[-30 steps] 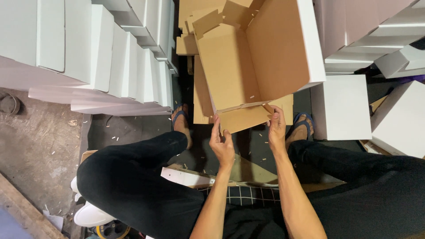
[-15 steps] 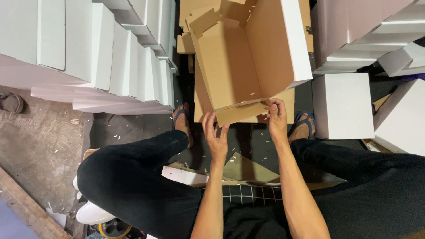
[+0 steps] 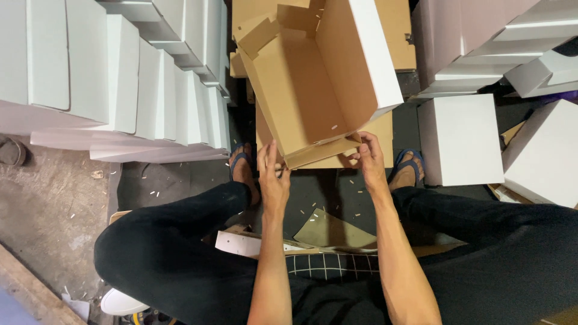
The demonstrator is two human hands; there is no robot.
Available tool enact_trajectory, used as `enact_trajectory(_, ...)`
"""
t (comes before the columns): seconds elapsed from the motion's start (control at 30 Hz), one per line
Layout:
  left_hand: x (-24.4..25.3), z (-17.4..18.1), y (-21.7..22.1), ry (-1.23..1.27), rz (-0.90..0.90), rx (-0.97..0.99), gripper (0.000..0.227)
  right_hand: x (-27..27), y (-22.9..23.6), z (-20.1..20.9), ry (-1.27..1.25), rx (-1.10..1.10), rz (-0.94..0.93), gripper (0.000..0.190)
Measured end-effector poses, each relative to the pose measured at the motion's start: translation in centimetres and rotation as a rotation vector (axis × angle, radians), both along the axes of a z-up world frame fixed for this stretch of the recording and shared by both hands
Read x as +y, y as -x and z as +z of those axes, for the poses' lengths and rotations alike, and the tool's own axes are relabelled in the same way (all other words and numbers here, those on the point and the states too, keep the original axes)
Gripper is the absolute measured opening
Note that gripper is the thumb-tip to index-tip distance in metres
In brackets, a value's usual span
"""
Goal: Assembling shoe boxes from flat cardboard sheets by folding and tucking flaps.
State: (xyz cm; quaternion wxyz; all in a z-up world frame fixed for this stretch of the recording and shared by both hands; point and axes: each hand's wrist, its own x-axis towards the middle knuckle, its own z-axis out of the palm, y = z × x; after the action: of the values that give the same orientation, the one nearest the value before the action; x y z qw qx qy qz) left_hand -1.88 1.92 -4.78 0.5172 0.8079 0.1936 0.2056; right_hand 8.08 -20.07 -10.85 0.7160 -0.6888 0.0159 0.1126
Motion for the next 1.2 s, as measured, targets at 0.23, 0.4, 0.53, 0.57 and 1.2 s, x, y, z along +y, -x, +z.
enact_trajectory(0.23,0.5,2.9,-1.2,-0.333,-0.051,0.150,0.077,0.4,-0.9,0.3,0.012,-0.079,-0.057,0.036)
enact_trajectory(0.4,-1.0,9.7,-5.9,-0.897,-0.579,0.384,0.089,1.3,-0.6,1.7,0.084,-0.170,-0.089,0.032)
enact_trajectory(0.53,-2.9,4.5,-11.1,-0.783,-0.881,0.398,0.071,1.8,0.2,2.2,0.128,-0.233,-0.209,0.025)
enact_trajectory(0.57,-3.6,4.3,-12.0,-0.718,-0.878,0.399,0.042,1.7,0.2,2.5,0.181,-0.308,-0.221,0.024)
enact_trajectory(1.2,-4.4,5.9,-11.9,-0.494,-0.901,0.307,0.052,1.5,-0.6,3.6,0.409,-0.509,-0.183,0.020)
